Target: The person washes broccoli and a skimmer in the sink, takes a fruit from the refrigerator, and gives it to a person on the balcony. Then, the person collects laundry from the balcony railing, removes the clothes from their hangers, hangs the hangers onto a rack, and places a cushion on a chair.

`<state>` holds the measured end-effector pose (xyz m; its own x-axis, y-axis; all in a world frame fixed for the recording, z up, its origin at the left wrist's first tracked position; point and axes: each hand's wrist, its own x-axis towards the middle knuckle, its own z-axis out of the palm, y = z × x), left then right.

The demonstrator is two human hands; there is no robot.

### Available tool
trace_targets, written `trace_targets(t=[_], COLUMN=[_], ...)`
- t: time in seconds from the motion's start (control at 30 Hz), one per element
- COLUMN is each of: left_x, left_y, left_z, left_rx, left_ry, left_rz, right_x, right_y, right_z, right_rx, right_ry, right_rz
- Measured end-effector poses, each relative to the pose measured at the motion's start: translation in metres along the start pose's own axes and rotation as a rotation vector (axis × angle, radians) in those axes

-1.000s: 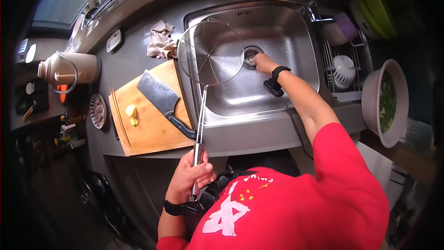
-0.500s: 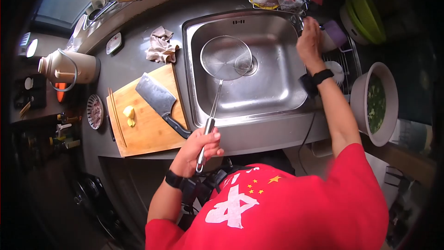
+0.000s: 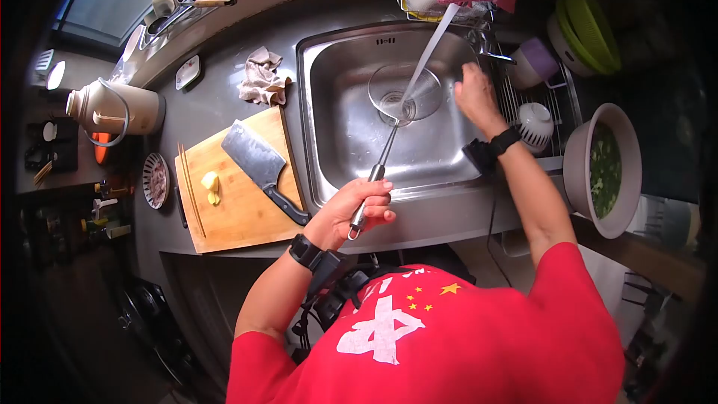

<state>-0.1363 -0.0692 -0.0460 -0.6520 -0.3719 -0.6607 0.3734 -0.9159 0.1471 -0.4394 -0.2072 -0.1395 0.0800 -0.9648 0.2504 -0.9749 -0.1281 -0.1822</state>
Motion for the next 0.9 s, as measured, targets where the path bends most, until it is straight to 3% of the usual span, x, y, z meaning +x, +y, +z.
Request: trace_targets(t=[0.07,0.1,0.17,0.2,0.27,0.3,0.37,0.47,0.57,0.63,0.7,0.77,0.83,0.9], left_x=[0.004,0.002,-0.004,-0.008,-0.023,-0.032,-0.052,-0.078,-0.108,-0.121,-0.125,-0.124,-0.115,-0.104], left_y=[-0.001,0.0,-0.002,-0.002,-0.003,-0.003,-0.004,-0.009,-0.01,-0.011,-0.009,-0.006,-0.003,0.003], left_z=[0.003,0.005,0.011,0.011,0.008,0.007,0.012,0.0,0.005,0.009,0.014,0.025,0.02,0.024], left_rx=[-0.013,-0.013,0.011,0.027,0.014,0.002,0.087,0.094,0.327,0.531,0.617,0.823,0.969,1.114], left_ry=[-0.041,-0.04,-0.08,-0.083,-0.092,-0.099,-0.017,-0.047,0.105,0.303,0.35,0.46,0.475,0.481], left_rz=[-0.017,-0.017,-0.058,-0.081,-0.099,-0.116,-0.115,-0.146,-0.095,-0.056,-0.029,0.009,0.056,0.1], right_x=[-0.009,-0.01,-0.01,-0.011,-0.013,-0.016,-0.023,-0.03,-0.018,-0.003,0.015,0.035,0.045,0.045], right_y=[-0.021,-0.026,-0.032,-0.023,0.001,0.005,0.012,-0.006,-0.038,-0.06,-0.074,-0.08,-0.078,-0.065], right_z=[0.01,0.01,0.007,0.014,0.03,0.029,0.027,0.029,0.041,0.05,0.048,0.046,0.037,0.036], right_rx=[0.245,0.246,0.844,0.843,1.452,1.45,1.878,1.912,1.905,1.927,1.888,1.878,1.797,1.963], right_ry=[-0.135,-0.136,-0.379,-0.38,-0.481,-0.474,-0.621,-0.787,-0.909,-0.828,-0.706,-0.479,-0.441,-0.399], right_rz=[0.284,0.284,0.786,0.788,1.007,1.012,0.996,0.963,0.884,0.726,0.631,0.399,0.375,0.401])
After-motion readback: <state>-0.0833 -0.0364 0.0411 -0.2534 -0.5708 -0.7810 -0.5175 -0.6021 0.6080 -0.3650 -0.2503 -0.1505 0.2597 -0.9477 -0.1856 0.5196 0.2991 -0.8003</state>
